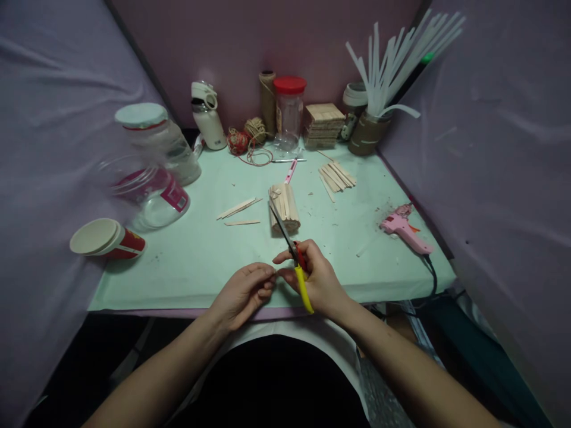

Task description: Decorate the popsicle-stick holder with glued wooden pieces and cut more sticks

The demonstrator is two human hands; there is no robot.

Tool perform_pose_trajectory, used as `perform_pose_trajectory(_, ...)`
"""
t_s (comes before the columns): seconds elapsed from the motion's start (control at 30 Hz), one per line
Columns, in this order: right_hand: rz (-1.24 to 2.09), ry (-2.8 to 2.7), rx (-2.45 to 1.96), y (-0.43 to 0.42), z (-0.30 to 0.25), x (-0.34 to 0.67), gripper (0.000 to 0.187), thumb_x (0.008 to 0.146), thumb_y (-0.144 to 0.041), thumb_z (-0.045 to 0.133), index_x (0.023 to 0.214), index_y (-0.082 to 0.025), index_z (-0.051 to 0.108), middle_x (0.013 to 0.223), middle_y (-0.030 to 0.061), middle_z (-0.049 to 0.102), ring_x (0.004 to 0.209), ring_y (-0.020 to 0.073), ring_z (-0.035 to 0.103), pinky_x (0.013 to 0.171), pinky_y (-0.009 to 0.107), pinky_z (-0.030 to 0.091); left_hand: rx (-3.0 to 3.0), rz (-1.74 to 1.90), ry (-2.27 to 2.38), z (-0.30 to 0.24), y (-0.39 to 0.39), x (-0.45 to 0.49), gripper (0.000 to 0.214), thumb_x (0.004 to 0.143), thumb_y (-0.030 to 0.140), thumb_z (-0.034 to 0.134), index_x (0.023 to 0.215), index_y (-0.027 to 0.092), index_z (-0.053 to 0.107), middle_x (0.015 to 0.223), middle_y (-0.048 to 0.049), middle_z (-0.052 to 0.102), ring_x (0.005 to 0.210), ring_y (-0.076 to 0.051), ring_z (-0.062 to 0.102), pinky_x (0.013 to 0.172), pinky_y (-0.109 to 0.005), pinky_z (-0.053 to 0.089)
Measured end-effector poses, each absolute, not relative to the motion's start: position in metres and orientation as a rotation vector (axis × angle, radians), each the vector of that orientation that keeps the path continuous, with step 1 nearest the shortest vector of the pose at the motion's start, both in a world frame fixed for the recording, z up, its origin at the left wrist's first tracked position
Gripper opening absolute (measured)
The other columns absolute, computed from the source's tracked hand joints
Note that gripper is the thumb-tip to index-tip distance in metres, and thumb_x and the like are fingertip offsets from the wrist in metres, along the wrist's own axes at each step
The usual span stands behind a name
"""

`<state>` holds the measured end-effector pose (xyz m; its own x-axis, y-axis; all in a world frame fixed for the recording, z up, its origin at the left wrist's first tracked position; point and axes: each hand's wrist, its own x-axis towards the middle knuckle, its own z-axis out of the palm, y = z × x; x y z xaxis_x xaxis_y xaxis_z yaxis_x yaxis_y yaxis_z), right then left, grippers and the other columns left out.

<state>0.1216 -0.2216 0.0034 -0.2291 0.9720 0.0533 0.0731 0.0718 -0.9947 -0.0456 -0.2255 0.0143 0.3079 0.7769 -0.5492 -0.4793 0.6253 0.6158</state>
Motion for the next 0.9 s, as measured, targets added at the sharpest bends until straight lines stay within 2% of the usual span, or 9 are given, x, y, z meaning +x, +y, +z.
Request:
perform_pose_trajectory(0.17,1.182,-1.465,-1.088,-0.224,0.003,0.118,0.036,0.078,-0.033,0.073,0.09,-0.026,0.04,0.096,0.0024,0.066,0.067,0.0118,0.054,0.062,0.026,0.046,0.35,0.876,0.948,0.018,-0.225,-0.044,0.026,0.062,0.025,0.081,0.069,0.009,0.063,0.062,0.0007,0.052,0.052,-0.002,0.042,0.047,-0.014,0.029)
perform_pose_trajectory(0.43,1.111,-1.527,-1.191,-0.225,0.014,0.116,0.031,0.079,-0.038,0.071,0.088,-0.026,0.044,0.081,-0.0014,0.063,0.054,0.011,0.042,0.05,0.025,0.036,0.353,0.872,0.949,0.017,-0.226,-0.043,0.025,0.062,0.025,0.082,0.068,0.009,0.064,0.061,0.0008,0.053,0.051,-0.002,0.041,0.046,-0.015,0.028)
perform_pose_trajectory(0.77,1.143,-1.549,-1.167,-0.225,0.015,0.117,0.027,0.081,-0.036,0.067,0.09,-0.026,0.044,0.085,0.0002,0.065,0.059,0.0119,0.047,0.053,0.025,0.038,0.378,0.865,0.942,0.014,-0.225,-0.043,0.02,0.061,0.021,0.08,0.067,0.009,0.065,0.063,-0.0003,0.055,0.052,-0.002,0.041,0.045,-0.015,0.026)
perform_pose_trajectory(0.9,1.161,-1.541,-1.171,-0.225,0.013,0.118,0.028,0.081,-0.034,0.068,0.09,-0.026,0.043,0.086,0.0002,0.065,0.059,0.0117,0.045,0.053,0.025,0.038,0.373,0.872,0.946,0.015,-0.225,-0.043,0.02,0.061,0.021,0.08,0.067,0.009,0.065,0.062,0.0,0.054,0.052,-0.003,0.042,0.046,-0.015,0.027)
